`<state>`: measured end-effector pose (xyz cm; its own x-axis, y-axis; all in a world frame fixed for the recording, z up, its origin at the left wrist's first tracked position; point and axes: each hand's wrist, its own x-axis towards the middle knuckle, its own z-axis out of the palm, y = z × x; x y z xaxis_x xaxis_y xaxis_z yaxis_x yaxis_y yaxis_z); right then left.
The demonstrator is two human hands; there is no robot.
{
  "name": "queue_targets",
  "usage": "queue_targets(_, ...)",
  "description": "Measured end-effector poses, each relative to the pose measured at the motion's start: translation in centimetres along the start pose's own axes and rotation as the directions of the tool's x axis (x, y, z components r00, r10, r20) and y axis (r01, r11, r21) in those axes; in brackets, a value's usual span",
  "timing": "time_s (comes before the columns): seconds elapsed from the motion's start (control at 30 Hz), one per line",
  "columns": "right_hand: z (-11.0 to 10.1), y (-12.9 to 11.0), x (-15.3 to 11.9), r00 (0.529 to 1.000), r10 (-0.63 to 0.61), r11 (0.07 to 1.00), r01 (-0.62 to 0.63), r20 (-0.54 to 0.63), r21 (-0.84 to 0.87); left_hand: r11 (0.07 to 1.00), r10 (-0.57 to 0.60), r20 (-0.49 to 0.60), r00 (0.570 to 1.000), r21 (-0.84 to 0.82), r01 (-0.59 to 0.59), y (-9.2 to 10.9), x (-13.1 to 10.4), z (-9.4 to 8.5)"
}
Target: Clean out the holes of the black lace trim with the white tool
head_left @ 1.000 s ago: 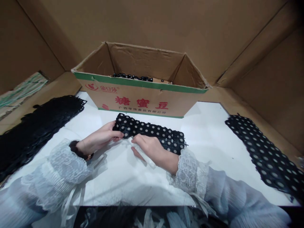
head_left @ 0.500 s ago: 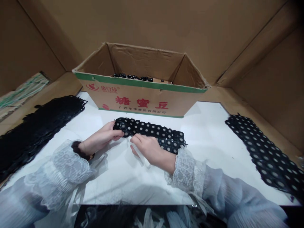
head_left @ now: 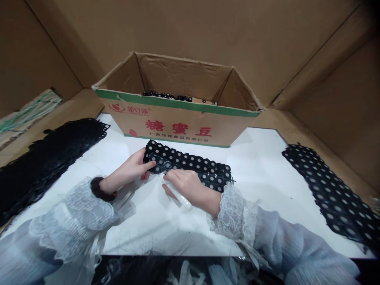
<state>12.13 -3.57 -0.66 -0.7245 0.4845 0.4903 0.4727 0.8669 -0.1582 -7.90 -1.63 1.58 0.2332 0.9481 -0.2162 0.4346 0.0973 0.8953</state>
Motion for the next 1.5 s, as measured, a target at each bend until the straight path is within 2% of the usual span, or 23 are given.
queue_targets(0.13,0.2,0.0,0.0,1.000,-0.014,1.000,0.014,-0.020,-0.016,0.992,0.076,-0.030,0.997,0.106,-0.073,-0.9,0.2,-0.1)
queue_targets(0.3,0.7,0.0,0.2,0.999,-0.014,1.000,0.013,-0.031,-0.015,0.937,0.223,-0.068,0.973,0.292,-0.194,-1.8,0.6,-0.2)
queue_targets(0.47,1.2,0.1,0.3,0.997,-0.048,0.997,0.045,-0.056,-0.057,0.903,0.266,-0.077,0.961,0.369,-0.221,-2.1,0.5,-0.1)
queue_targets(0.73,1.6,-0.4,0.8,0.999,-0.039,0.985,0.036,-0.014,-0.168,0.904,0.225,-0.072,0.972,0.387,-0.181,-2.0,0.3,-0.1)
queue_targets(0.87,1.6,-0.7,1.2,0.999,-0.015,0.977,0.024,0.044,-0.212,0.921,0.191,-0.085,0.978,0.360,-0.149,-1.5,-0.2,0.0)
queue_targets(1.1,2.1,-1.1,2.0,0.990,0.105,0.970,-0.080,0.097,-0.231,0.929,0.241,-0.069,0.968,0.305,-0.210,-0.7,-0.1,-0.1)
queue_targets(1.17,2.0,-1.2,2.3,0.983,0.138,0.968,-0.107,0.125,-0.225,0.950,0.211,-0.068,0.975,0.250,-0.188,-0.4,0.0,-0.1)
queue_targets(1.33,0.6,-1.1,2.5,0.964,0.162,0.983,-0.139,0.209,-0.123,0.992,0.085,-0.063,0.994,0.094,-0.079,0.0,0.1,-0.1)
queue_targets(1.43,-0.2,-0.5,2.3,0.955,0.201,0.972,-0.222,0.217,0.078,0.996,0.047,-0.099,0.994,0.077,-0.040,0.1,0.1,0.1)
queue_targets(1.5,-0.3,-0.1,2.1,0.940,0.275,0.914,-0.321,0.203,0.248,0.997,0.024,-0.108,0.994,0.079,-0.016,0.2,0.0,0.1)
